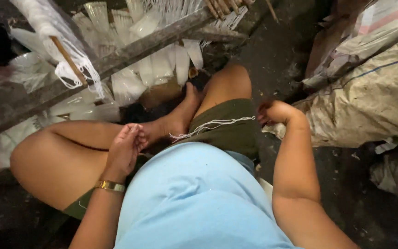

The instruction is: Attaching white wicks to a wooden stick by hand, likely for candle making.

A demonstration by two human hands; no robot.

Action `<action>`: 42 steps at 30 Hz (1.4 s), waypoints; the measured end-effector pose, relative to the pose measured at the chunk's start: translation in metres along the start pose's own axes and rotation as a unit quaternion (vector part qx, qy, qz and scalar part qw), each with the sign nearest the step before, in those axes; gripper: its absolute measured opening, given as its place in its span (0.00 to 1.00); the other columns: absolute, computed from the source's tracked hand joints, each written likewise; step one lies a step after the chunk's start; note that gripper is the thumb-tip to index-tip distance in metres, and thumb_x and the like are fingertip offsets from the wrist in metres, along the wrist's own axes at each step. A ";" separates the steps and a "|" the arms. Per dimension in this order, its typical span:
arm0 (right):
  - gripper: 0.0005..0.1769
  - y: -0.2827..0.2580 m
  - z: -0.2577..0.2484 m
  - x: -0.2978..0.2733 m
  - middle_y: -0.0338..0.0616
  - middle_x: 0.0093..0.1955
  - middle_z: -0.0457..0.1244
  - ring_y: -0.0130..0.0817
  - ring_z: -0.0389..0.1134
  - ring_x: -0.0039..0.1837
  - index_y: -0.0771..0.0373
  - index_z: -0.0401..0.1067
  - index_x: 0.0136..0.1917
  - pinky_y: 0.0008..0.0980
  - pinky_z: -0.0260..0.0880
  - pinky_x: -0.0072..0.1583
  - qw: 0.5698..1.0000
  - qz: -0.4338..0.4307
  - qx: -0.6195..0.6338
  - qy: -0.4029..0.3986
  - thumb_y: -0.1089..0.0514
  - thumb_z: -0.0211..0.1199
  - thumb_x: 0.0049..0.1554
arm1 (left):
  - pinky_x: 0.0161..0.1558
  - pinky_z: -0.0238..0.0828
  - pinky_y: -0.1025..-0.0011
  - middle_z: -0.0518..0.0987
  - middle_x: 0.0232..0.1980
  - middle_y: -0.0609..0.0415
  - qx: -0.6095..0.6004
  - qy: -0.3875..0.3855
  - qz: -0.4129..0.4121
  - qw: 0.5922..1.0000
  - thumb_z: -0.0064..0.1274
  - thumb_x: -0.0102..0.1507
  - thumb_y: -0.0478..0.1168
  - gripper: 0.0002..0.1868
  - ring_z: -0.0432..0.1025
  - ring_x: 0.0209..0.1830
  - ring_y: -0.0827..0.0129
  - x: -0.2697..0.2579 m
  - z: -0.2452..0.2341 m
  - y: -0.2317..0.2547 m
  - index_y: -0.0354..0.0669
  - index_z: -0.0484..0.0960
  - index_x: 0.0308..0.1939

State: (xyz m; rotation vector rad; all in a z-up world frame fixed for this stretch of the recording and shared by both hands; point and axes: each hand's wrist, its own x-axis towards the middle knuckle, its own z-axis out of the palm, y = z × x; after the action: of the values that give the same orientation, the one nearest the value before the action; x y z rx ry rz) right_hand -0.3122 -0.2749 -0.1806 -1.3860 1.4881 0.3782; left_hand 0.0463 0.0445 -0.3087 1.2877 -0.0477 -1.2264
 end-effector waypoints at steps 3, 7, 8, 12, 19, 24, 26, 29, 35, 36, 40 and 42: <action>0.22 0.010 0.006 0.014 0.55 0.58 0.66 0.53 0.74 0.54 0.69 0.66 0.65 0.49 0.74 0.55 0.998 -0.028 0.051 -0.021 0.68 0.57 0.57 | 0.38 0.83 0.76 0.78 0.34 0.61 -0.004 -0.001 0.004 1.000 0.48 0.73 0.45 0.07 0.77 0.30 0.78 -0.005 0.000 0.003 0.48 0.78 0.46; 0.22 0.017 0.009 0.026 0.55 0.59 0.66 0.56 0.74 0.55 0.68 0.62 0.64 0.48 0.75 0.55 0.998 -0.043 0.041 -0.031 0.69 0.59 0.57 | 0.38 0.83 0.76 0.78 0.34 0.61 -0.002 -0.003 0.004 1.000 0.48 0.73 0.45 0.07 0.77 0.30 0.78 -0.007 0.002 0.005 0.48 0.78 0.47; 0.24 0.016 0.008 0.030 0.59 0.59 0.67 0.58 0.74 0.55 0.69 0.62 0.66 0.51 0.74 0.56 0.998 -0.038 0.040 -0.027 0.70 0.61 0.57 | 0.38 0.83 0.75 0.79 0.35 0.60 0.001 0.004 -0.002 1.000 0.49 0.73 0.45 0.07 0.76 0.30 0.77 -0.008 0.003 0.006 0.48 0.79 0.47; 0.18 0.051 0.001 0.085 0.61 0.46 0.72 0.57 0.76 0.48 0.68 0.76 0.55 0.49 0.78 0.46 0.990 -0.085 -0.106 0.027 0.66 0.71 0.49 | 0.36 0.81 0.75 0.77 0.36 0.55 0.027 0.019 0.003 0.999 0.46 0.73 0.42 0.07 0.74 0.28 0.73 0.013 -0.003 -0.014 0.46 0.79 0.46; 0.11 -0.116 0.092 -0.065 0.45 0.39 0.72 0.44 0.75 0.47 0.54 0.77 0.46 0.42 0.73 0.52 0.885 -0.372 -0.275 0.057 0.60 0.72 0.48 | 0.45 0.81 0.68 0.81 0.42 0.53 0.091 -0.036 0.167 0.981 0.58 0.66 0.34 0.12 0.77 0.39 0.69 -0.029 0.044 0.018 0.45 0.81 0.54; 0.08 -0.177 0.181 -0.098 0.27 0.36 0.67 0.31 0.72 0.43 0.43 0.71 0.42 0.31 0.74 0.47 0.758 -0.596 -0.266 -0.015 0.50 0.70 0.52 | 0.50 0.82 0.65 0.84 0.51 0.46 0.081 -0.145 0.236 0.958 0.58 0.63 0.27 0.30 0.80 0.48 0.67 -0.056 0.061 0.051 0.40 0.72 0.69; 0.08 -0.199 0.191 -0.104 0.27 0.36 0.65 0.31 0.70 0.42 0.45 0.69 0.41 0.30 0.73 0.46 0.738 -0.617 -0.271 -0.015 0.52 0.69 0.53 | 0.48 0.83 0.65 0.85 0.51 0.43 0.037 -0.110 0.224 0.968 0.58 0.63 0.27 0.27 0.81 0.46 0.65 -0.066 0.056 0.067 0.37 0.74 0.66; 0.09 -0.237 0.199 -0.114 0.33 0.36 0.60 0.37 0.67 0.41 0.50 0.64 0.40 0.34 0.70 0.44 0.706 -0.658 -0.262 -0.026 0.56 0.66 0.54 | 0.47 0.85 0.62 0.86 0.50 0.37 -0.049 -0.065 0.200 0.976 0.58 0.62 0.25 0.23 0.83 0.44 0.60 -0.064 0.039 0.076 0.32 0.78 0.62; 0.11 -0.323 0.243 -0.062 0.39 0.41 0.60 0.44 0.69 0.45 0.51 0.68 0.54 0.41 0.70 0.49 0.649 -0.722 -0.187 0.150 0.56 0.64 0.57 | 0.40 0.85 0.67 0.88 0.38 0.46 -0.034 -0.012 0.217 0.975 0.59 0.60 0.24 0.14 0.82 0.36 0.67 -0.028 -0.006 0.049 0.29 0.85 0.51; 0.19 -0.339 0.252 -0.048 0.41 0.44 0.62 0.46 0.70 0.47 0.52 0.69 0.61 0.43 0.72 0.52 0.642 -0.711 -0.197 0.207 0.55 0.65 0.57 | 0.40 0.84 0.68 0.87 0.36 0.50 -0.020 -0.013 0.212 0.977 0.58 0.61 0.24 0.14 0.81 0.36 0.70 -0.014 -0.017 0.037 0.31 0.86 0.50; 0.26 -0.379 0.269 -0.060 0.54 0.61 0.64 0.60 0.66 0.59 0.49 0.60 0.72 0.58 0.65 0.53 0.812 -0.484 -0.298 0.134 0.50 0.57 0.62 | 0.50 0.75 0.79 0.88 0.43 0.54 0.072 0.021 0.245 0.967 0.57 0.62 0.29 0.05 0.79 0.43 0.75 -0.028 -0.020 0.057 0.42 0.85 0.39; 0.26 -0.386 0.273 -0.046 0.55 0.62 0.66 0.60 0.66 0.58 0.44 0.65 0.66 0.56 0.60 0.54 0.852 -0.471 -0.206 0.098 0.60 0.46 0.56 | 0.50 0.73 0.79 0.86 0.42 0.53 -0.026 -0.022 0.226 0.974 0.58 0.62 0.26 0.07 0.78 0.44 0.74 -0.028 -0.020 0.058 0.40 0.84 0.41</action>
State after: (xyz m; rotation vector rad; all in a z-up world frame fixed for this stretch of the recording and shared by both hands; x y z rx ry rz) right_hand 0.1392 -0.1472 -0.1077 -2.3608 0.7132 -0.0933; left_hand 0.0847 0.0654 -0.2577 1.1254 -0.3225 -0.8567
